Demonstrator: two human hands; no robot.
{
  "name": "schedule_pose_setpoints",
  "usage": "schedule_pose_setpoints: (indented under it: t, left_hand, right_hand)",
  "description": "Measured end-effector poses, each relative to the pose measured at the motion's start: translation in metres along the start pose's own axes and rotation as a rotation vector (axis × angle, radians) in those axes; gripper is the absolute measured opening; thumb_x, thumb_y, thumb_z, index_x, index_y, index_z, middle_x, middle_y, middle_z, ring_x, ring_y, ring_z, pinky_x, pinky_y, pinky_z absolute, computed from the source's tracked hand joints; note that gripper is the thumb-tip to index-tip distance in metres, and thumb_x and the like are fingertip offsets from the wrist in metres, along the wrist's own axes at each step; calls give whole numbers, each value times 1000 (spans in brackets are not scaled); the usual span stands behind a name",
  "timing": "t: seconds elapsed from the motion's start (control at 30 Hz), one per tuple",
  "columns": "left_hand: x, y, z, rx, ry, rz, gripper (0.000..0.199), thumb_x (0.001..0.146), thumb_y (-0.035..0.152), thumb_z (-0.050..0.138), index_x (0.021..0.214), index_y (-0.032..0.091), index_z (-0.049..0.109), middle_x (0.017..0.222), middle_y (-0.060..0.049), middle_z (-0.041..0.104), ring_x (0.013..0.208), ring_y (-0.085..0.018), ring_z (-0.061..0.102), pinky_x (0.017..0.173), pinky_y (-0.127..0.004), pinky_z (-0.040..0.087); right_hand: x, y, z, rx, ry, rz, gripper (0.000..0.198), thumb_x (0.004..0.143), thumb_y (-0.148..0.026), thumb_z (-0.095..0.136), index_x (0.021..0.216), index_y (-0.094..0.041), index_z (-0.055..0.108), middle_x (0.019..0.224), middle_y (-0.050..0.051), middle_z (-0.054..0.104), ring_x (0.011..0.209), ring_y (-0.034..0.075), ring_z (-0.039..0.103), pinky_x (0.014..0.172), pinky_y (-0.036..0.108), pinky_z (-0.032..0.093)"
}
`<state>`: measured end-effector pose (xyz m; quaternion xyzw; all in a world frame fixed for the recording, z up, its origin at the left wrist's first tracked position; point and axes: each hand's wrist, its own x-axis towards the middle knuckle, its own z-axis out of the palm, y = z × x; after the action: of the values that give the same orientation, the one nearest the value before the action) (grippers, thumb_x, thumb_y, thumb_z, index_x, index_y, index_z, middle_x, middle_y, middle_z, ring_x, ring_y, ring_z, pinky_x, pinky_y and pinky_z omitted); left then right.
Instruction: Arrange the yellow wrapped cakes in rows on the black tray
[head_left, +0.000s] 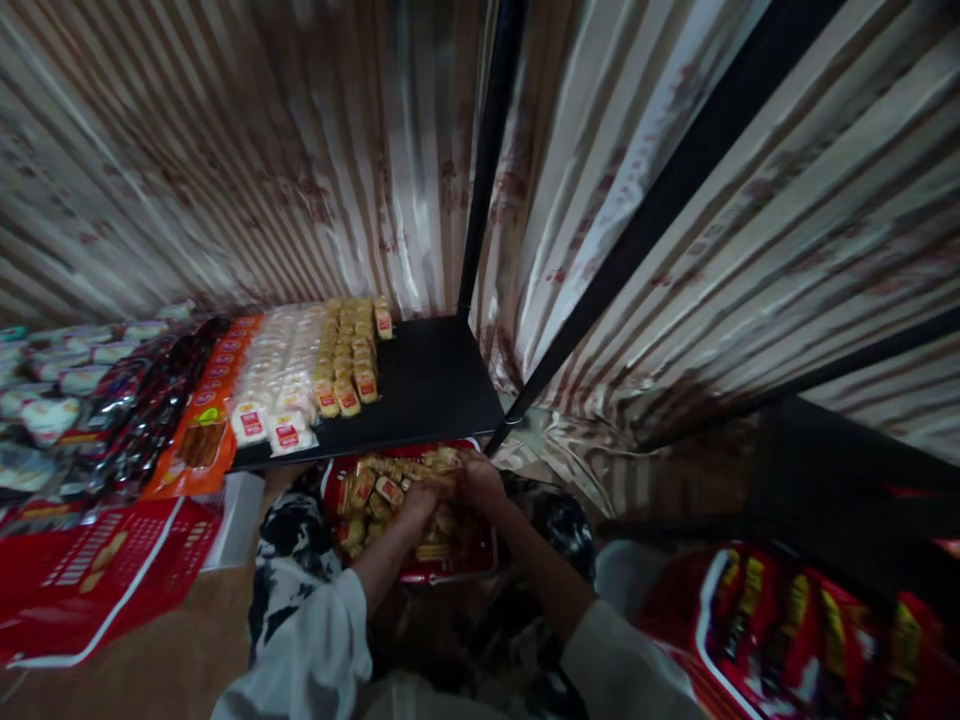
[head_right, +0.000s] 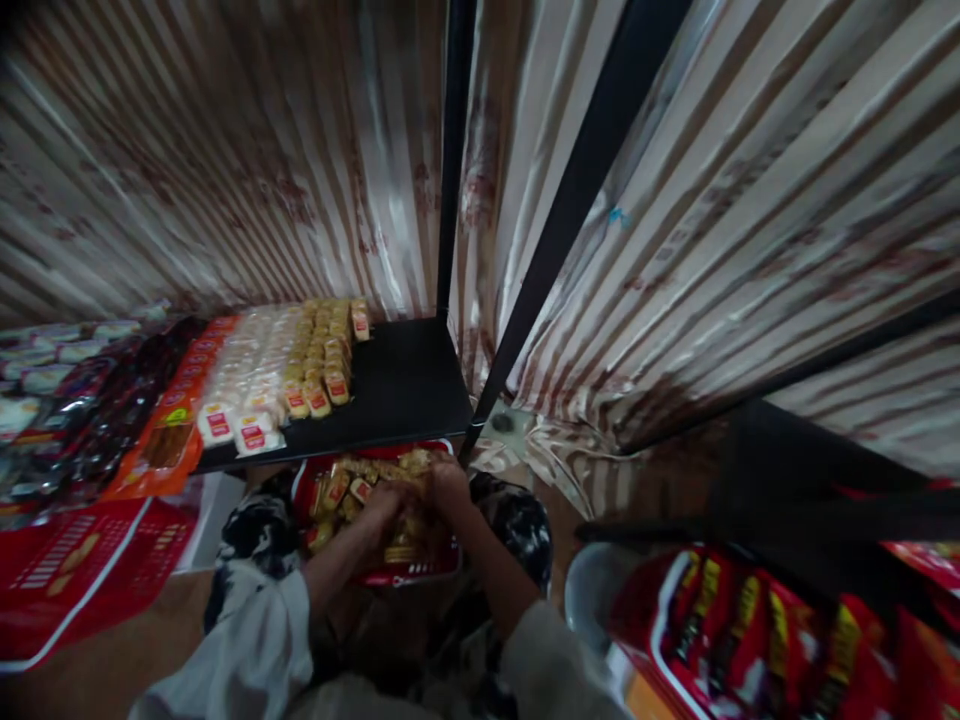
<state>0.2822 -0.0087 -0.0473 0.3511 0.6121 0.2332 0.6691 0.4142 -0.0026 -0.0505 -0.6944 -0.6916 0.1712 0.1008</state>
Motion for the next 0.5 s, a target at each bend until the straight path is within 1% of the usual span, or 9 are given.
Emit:
schedule_pose_setpoints:
  t: [0.1, 0.2, 0.3, 0.4, 0.5]
  left_hand:
    - [7, -1, 4, -3, 19, -79, 7, 73, 11, 52, 70, 14, 59, 58, 1, 56, 47, -6, 47, 49, -18, 37]
    - [9, -1, 8, 8, 10, -139, 11, 74, 8, 50, 74, 13, 60, 60, 1, 58, 47, -6, 50, 50, -18, 39]
    - [10, -3, 11, 6, 10, -175, 14, 76, 7, 48, 72, 13, 59, 58, 1, 57, 47, -6, 50, 52, -18, 40]
    - [9, -4, 14, -18, 13, -190, 15, 75, 5, 47, 72, 14, 58, 58, 1, 57, 48, -6, 50, 54, -18, 41]
    - [9, -4, 12, -45, 17, -189, 15, 75, 4, 47, 72, 14, 58, 60, 1, 58, 49, -7, 51, 55, -19, 42]
  right_hand:
    - [3, -1, 6, -88, -53, 40, 38, 83, -11, 45, 119, -12, 57, 115, 16, 62, 106, 24, 57, 88, 29, 45]
    - [3, -2, 12, -155, -46, 50, 42, 86, -13, 42, 128, -15, 49, 127, 14, 54, 115, 25, 50, 91, 30, 44]
    - [4, -1, 14, -204, -62, 50, 43, 89, -13, 38, 131, -14, 45, 126, 15, 53, 115, 25, 48, 88, 31, 45]
    - [6, -1, 14, -228, -82, 58, 37, 89, -12, 38, 124, -13, 49, 118, 16, 55, 109, 25, 50, 79, 32, 47]
    - [9, -1, 11, -214, -88, 36, 27, 88, -13, 41, 110, -13, 56, 111, 15, 57, 108, 25, 49, 80, 32, 46]
